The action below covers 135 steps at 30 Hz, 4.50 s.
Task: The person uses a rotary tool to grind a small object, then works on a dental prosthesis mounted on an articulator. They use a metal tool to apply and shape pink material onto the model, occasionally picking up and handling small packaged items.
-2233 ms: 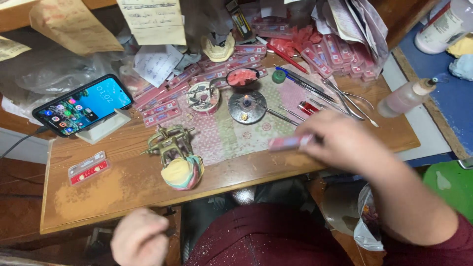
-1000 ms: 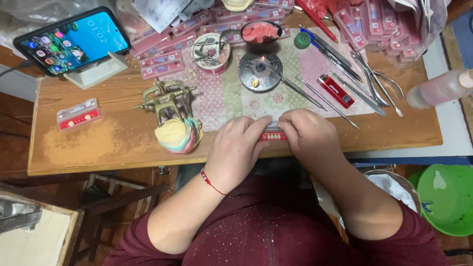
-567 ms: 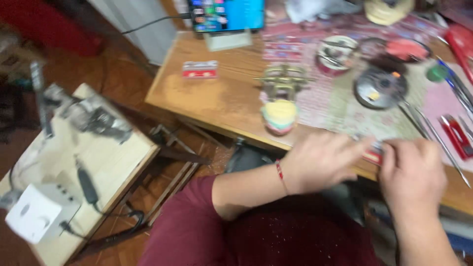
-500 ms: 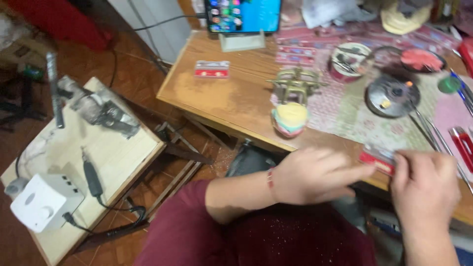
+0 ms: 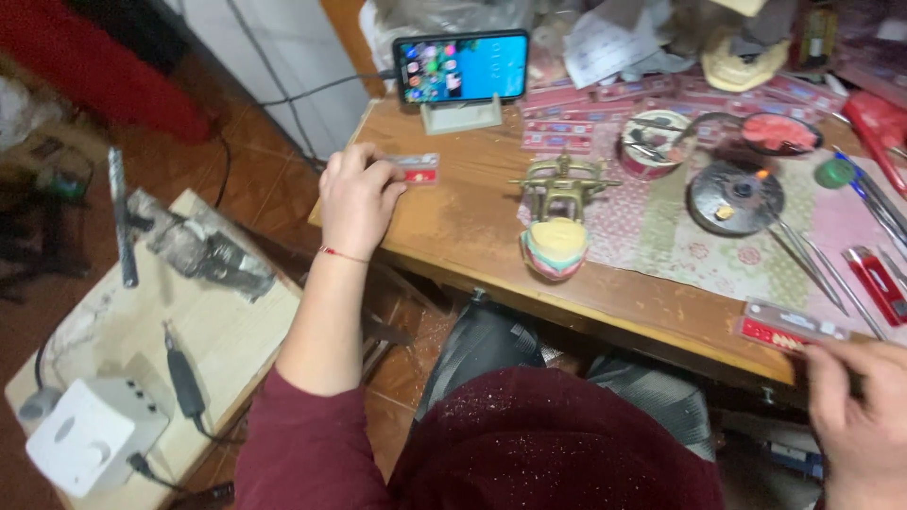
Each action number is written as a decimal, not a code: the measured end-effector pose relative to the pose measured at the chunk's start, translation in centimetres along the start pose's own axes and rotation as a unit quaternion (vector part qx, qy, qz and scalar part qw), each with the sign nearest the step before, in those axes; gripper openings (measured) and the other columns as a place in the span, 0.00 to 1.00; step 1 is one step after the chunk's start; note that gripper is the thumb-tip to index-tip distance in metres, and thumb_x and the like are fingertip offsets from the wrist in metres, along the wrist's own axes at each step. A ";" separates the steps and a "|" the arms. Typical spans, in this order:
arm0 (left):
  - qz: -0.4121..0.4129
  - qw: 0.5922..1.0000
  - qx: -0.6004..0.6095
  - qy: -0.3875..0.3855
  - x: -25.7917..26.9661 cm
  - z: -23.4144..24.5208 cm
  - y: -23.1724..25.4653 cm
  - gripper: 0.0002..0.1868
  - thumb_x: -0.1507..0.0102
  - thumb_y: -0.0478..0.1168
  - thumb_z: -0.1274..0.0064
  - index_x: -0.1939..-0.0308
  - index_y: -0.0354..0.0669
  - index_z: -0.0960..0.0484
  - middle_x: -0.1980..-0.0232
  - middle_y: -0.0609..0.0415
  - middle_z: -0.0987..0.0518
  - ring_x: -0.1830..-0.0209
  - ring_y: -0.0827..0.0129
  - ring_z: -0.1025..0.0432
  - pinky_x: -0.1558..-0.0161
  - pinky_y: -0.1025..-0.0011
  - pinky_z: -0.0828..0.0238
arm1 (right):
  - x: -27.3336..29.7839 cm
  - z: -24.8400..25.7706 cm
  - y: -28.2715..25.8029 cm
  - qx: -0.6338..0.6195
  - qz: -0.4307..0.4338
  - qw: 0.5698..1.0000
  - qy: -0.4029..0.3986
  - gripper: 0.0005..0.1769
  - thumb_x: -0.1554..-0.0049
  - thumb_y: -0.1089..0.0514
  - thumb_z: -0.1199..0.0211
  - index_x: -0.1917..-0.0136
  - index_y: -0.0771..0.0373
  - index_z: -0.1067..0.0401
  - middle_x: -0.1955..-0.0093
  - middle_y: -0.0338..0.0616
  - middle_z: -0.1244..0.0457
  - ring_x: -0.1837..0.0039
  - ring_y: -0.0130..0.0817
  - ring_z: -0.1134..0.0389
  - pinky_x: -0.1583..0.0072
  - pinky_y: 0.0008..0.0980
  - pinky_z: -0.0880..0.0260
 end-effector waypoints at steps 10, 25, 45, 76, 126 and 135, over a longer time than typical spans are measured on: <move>-0.046 0.994 0.029 0.093 0.7 9.0 9.2 0.08 0.38 0.33 0.34 0.58 0.40 0.19 0.43 0.48 0.21 0.41 0.50 0.28 0.38 0.56 0.30 | -2.8 2.2 -5.8 0.142 0.087 0.986 -0.024 0.06 0.38 0.59 0.23 0.50 0.55 0.20 0.54 0.37 0.34 0.53 0.35 0.36 0.49 0.30 0.36; -0.242 0.941 0.222 -0.083 3.3 -6.4 29.5 0.06 0.40 0.33 0.41 0.60 0.39 0.20 0.47 0.47 0.18 0.39 0.53 0.22 0.53 0.63 0.23 | -9.0 3.5 -15.1 -0.005 0.125 0.991 -0.042 0.07 0.45 0.63 0.28 0.51 0.61 0.21 0.55 0.44 0.32 0.53 0.41 0.32 0.49 0.38 0.32; -0.175 0.950 0.256 -0.037 3.8 -6.2 28.0 0.05 0.38 0.38 0.40 0.61 0.45 0.19 0.49 0.53 0.17 0.43 0.58 0.21 0.49 0.64 0.22 | -12.8 -4.3 -18.5 0.109 0.220 0.929 -0.278 0.09 0.51 0.54 0.32 0.59 0.61 0.22 0.59 0.47 0.32 0.51 0.48 0.30 0.48 0.46 0.29; -0.171 0.942 0.283 -0.058 4.2 -7.0 27.7 0.04 0.36 0.38 0.44 0.58 0.45 0.20 0.47 0.53 0.19 0.40 0.57 0.23 0.45 0.63 0.22 | -14.7 -8.0 -15.9 0.217 0.033 0.822 -0.525 0.13 0.50 0.48 0.31 0.54 0.54 0.22 0.53 0.44 0.29 0.46 0.46 0.28 0.43 0.45 0.27; -0.321 0.885 0.314 -0.122 2.6 -8.0 36.3 0.12 0.37 0.38 0.42 0.50 0.46 0.16 0.40 0.52 0.20 0.33 0.55 0.28 0.30 0.45 0.39 | -12.2 3.9 -4.8 0.005 -0.211 0.900 -0.381 0.06 0.47 0.57 0.31 0.55 0.59 0.22 0.68 0.38 0.32 0.65 0.30 0.33 0.59 0.34 0.31; -0.323 0.885 0.314 -0.117 2.7 -8.0 36.2 0.12 0.38 0.38 0.42 0.50 0.46 0.16 0.41 0.52 0.20 0.34 0.54 0.28 0.30 0.44 0.39 | -12.4 3.0 -6.1 0.053 -0.121 0.922 -0.364 0.07 0.48 0.57 0.31 0.59 0.61 0.24 0.68 0.43 0.33 0.65 0.36 0.31 0.58 0.36 0.31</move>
Point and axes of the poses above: each hand's wrist, its own x-axis away from the middle knuckle, its own z-axis out of the back of the hand, y = z × x, the point moved 6 cm from there along -x, towards the middle knuckle
